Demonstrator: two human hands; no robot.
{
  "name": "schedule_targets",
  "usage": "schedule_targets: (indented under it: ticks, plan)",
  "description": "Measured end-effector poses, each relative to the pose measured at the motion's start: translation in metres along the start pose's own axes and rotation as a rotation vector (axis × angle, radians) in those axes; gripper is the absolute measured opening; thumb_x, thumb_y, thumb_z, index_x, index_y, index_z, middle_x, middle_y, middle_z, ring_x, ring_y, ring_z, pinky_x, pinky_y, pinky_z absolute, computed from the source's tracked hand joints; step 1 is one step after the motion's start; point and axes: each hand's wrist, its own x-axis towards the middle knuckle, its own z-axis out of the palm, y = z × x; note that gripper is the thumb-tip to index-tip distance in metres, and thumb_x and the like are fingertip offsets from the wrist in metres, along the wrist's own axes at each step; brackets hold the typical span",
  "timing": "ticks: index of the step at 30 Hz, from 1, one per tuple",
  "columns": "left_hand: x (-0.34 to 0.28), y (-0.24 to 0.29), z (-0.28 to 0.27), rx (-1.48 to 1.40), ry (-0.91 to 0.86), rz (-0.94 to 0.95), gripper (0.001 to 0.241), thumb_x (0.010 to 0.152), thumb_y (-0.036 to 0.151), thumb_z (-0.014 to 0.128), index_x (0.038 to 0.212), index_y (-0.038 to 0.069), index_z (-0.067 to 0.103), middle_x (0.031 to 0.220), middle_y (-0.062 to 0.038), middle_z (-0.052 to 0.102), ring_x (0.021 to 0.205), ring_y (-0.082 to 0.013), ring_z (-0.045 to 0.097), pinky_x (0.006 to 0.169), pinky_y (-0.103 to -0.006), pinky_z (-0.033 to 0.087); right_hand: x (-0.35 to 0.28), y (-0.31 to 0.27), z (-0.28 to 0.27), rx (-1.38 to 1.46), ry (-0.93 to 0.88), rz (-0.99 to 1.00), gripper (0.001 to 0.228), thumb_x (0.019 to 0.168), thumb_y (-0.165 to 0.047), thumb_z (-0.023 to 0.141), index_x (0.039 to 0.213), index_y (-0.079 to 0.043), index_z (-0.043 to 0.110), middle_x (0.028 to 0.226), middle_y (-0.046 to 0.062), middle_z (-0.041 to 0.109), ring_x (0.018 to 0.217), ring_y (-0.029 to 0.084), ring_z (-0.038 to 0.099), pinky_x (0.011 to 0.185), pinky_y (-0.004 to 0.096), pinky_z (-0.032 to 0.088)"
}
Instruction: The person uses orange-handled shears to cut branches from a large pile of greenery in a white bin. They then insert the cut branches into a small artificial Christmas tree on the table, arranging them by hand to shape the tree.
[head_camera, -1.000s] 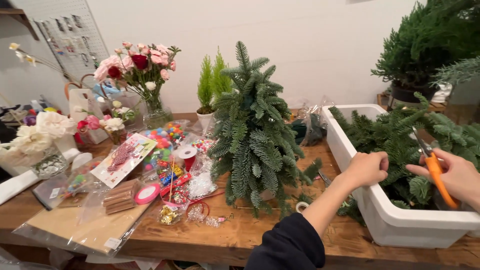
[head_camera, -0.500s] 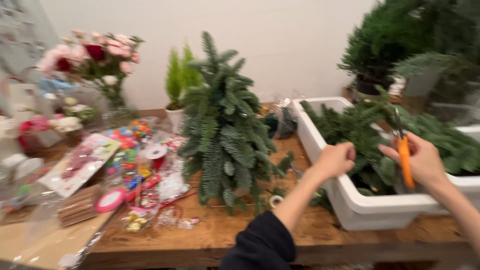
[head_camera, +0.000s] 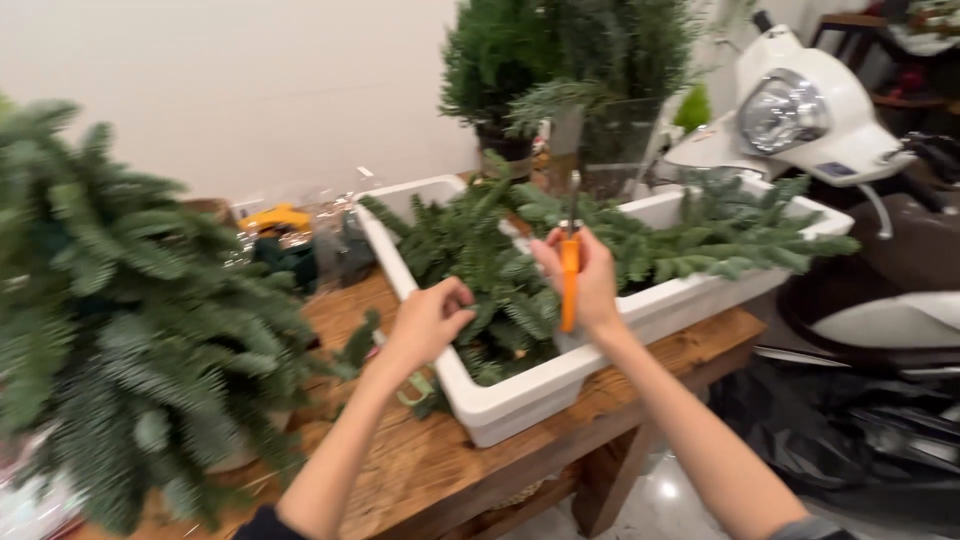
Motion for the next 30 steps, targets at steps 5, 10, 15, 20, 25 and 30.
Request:
schedule_targets:
  ticks: [5,10,15,20,25,30]
  plan:
    - [-0.005,0.007,0.0,0.067,-0.017,-0.072,0.013,0.086,0.025,0.068,0.098,0.024,0.073,0.078,-0.004,0.076,0.083,-0.0322,0.072,0.081,-0.0454,0.055,-0.013,-0.034,0.002,0.047,0.002,0.003,0.027,0.081,-0.024,0.086,0.09,-0.012,0.064,0.067,-0.002,0.063,0.061,0.006,0.058,0.06,0.021,0.05]
    - [-0.003,0.01,-0.002,0.068,-0.035,-0.102,0.011,0.087,0.025,0.067,0.096,0.025,0.072,0.07,0.002,0.076,0.075,-0.0229,0.072,0.08,-0.039,0.056,-0.016,-0.041,0.0,0.009,-0.03,-0.009,0.026,0.082,-0.024,0.085,0.087,-0.013,0.063,0.058,-0.002,0.059,0.054,0.003,0.052,0.054,0.018,0.047]
    - [-0.003,0.03,-0.014,0.085,-0.079,-0.098,0.021,0.086,0.024,0.069,0.105,0.017,0.072,0.081,-0.006,0.077,0.079,-0.0261,0.071,0.081,-0.042,0.054,-0.013,-0.032,0.001,0.073,-0.028,-0.007,0.025,0.082,-0.025,0.085,0.088,-0.013,0.064,0.06,-0.001,0.06,0.057,0.005,0.054,0.056,0.019,0.046]
    - [0.008,0.044,-0.018,0.279,-0.252,0.003,0.068,0.075,0.032,0.084,0.128,0.005,0.052,0.125,-0.022,0.054,0.124,-0.048,0.05,0.099,-0.0605,0.047,-0.007,-0.017,-0.002,0.213,0.265,-0.031,0.015,0.091,-0.019,0.076,0.094,-0.013,0.063,0.068,0.0,0.062,0.058,0.006,0.055,0.058,0.02,0.046]
    - [0.071,0.006,-0.02,0.041,-0.112,-0.224,0.067,0.082,0.029,0.071,0.135,0.009,0.036,0.136,-0.027,0.047,0.13,-0.0488,0.048,0.104,-0.0601,0.041,-0.011,-0.037,-0.005,0.216,0.228,-0.087,0.011,0.1,-0.015,0.065,0.099,-0.01,0.055,0.051,-0.001,0.049,0.041,0.006,0.048,0.044,0.018,0.04]
    - [0.144,-0.071,0.004,-0.358,-0.015,-0.509,0.081,0.09,0.04,0.072,0.147,0.005,0.026,0.145,-0.029,0.046,0.137,-0.047,0.044,0.107,-0.062,0.035,-0.014,-0.038,-0.006,0.159,0.166,-0.119,0.012,0.103,-0.014,0.063,0.101,-0.007,0.054,0.052,0.002,0.05,0.041,0.007,0.049,0.044,0.019,0.041]
